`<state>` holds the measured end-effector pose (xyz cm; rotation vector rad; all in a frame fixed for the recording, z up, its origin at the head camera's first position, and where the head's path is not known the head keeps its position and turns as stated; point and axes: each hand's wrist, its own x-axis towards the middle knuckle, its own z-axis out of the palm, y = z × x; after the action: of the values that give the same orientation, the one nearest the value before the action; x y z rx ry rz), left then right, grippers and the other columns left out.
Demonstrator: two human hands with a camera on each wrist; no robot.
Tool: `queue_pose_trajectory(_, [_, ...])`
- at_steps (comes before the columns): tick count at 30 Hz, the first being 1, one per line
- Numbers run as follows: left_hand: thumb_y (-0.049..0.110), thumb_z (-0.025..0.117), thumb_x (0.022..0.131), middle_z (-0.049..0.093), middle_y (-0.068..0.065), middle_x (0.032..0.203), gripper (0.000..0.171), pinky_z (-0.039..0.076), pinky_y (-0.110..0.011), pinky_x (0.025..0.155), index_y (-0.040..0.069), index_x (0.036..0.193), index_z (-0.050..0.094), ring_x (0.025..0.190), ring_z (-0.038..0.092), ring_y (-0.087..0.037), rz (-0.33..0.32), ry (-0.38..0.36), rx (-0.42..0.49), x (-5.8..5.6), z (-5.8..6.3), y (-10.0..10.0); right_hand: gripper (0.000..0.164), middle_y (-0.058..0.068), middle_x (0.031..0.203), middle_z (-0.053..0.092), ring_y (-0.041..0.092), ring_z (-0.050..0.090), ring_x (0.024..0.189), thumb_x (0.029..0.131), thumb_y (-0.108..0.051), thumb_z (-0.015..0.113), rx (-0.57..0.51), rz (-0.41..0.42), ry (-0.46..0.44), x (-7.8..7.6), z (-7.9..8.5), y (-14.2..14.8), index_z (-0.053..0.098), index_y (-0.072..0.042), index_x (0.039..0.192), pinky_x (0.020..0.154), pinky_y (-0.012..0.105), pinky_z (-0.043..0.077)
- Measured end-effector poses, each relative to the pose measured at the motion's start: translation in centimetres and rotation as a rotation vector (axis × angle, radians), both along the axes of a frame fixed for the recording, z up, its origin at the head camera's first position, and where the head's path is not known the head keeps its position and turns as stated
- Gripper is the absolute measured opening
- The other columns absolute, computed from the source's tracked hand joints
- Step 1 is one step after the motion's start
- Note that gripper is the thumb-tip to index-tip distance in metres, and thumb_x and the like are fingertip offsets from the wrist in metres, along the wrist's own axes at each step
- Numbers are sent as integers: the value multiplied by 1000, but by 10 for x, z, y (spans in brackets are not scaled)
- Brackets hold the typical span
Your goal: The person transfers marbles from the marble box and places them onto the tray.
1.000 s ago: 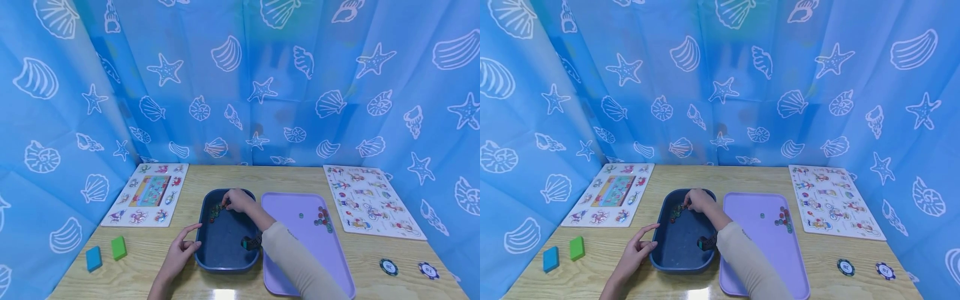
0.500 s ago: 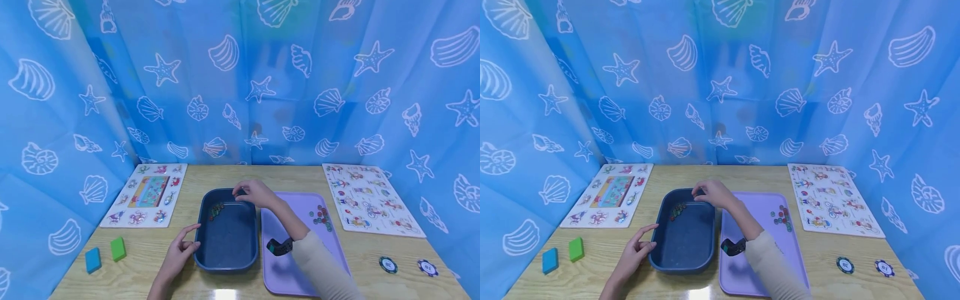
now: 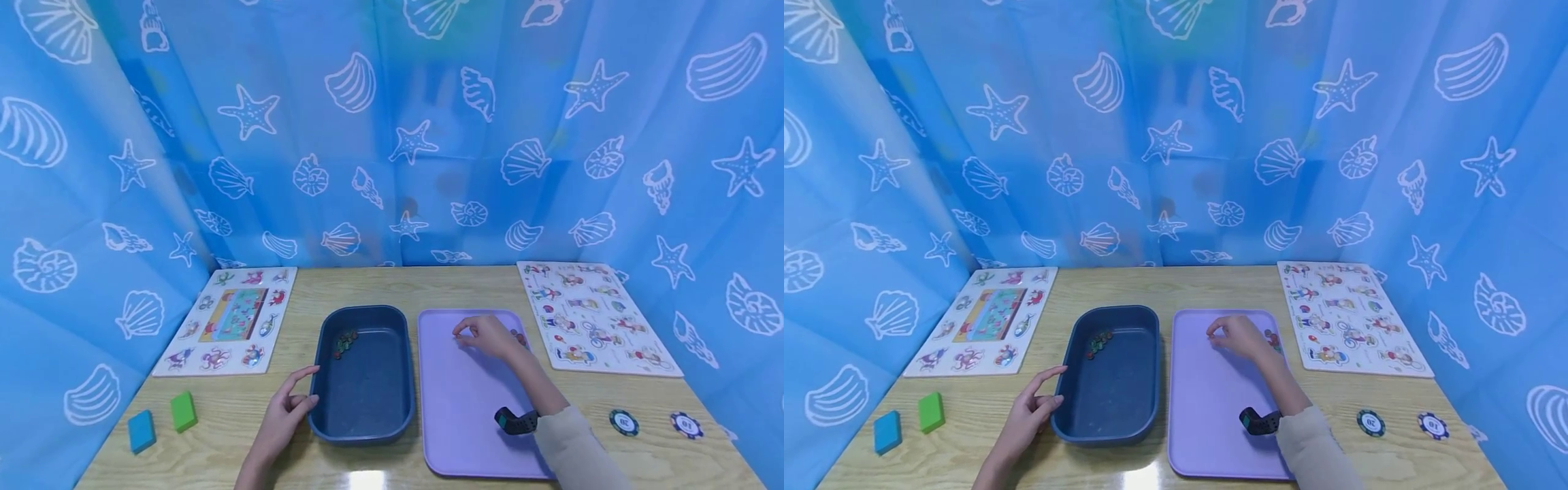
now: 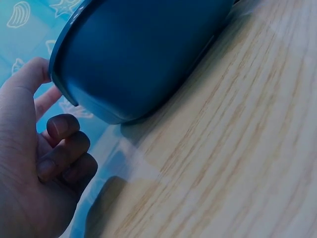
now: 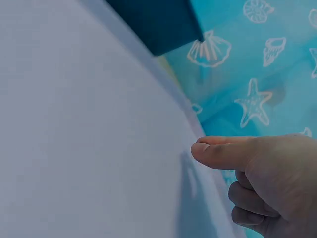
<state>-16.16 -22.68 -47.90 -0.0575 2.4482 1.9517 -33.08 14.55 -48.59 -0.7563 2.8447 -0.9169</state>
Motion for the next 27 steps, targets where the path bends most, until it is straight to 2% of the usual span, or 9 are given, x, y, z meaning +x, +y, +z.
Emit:
queue_pose_trajectory(4, [3,52,88,37,2,49,44,30,-16,39,15,129,44,39,33,-8,4,-4,7,0,0,-1,15,-7,63,54,11,39,52,79,-15,67,-6,-27,-41,1,-9,6,69,-16,94,46,21,32])
queue_pose_trajectory(8, [2,52,87,38,2,48,45,29,-16,39,15,129,44,39,33,-7,3,0,15,1,1,-1,17,-7,54,43,10,36,49,80,-15,66,-15,-33,-37,1,-13,8,68,-17,97,43,19,30])
queue_pose_trajectory(11, [3,53,87,38,2,48,45,29,-16,38,14,130,44,38,33,-7,1,3,13,1,2,0,20,-6,50,36,8,32,45,79,-16,67,-34,-26,-13,2,-9,6,68,-15,99,40,19,28])
queue_pose_trajectory(14, [3,53,87,38,2,48,45,29,-16,38,14,129,44,38,33,-7,-2,6,16,1,3,1,22,-4,48,37,8,30,41,79,-16,67,-69,-11,3,4,2,1,67,-15,101,37,19,27])
queue_pose_trajectory(18, [3,53,87,38,2,48,45,29,-16,38,13,130,43,38,33,-7,-6,8,16,1,3,1,22,-1,48,35,14,37,39,82,-19,65,-130,27,-1,8,27,-20,66,-16,104,36,21,31])
queue_pose_trajectory(23, [3,53,87,37,2,48,45,29,-16,38,12,130,43,38,33,-7,-5,16,17,1,2,0,20,-4,48,27,12,29,40,83,-23,64,-140,136,41,8,56,-68,67,-19,103,38,22,29])
queue_pose_trajectory(27, [3,53,87,37,2,48,44,29,-16,38,14,129,44,38,33,-7,-8,16,14,1,0,-1,20,-4,47,28,12,28,43,84,-23,63,-102,235,48,6,66,-109,67,-19,102,42,22,27])
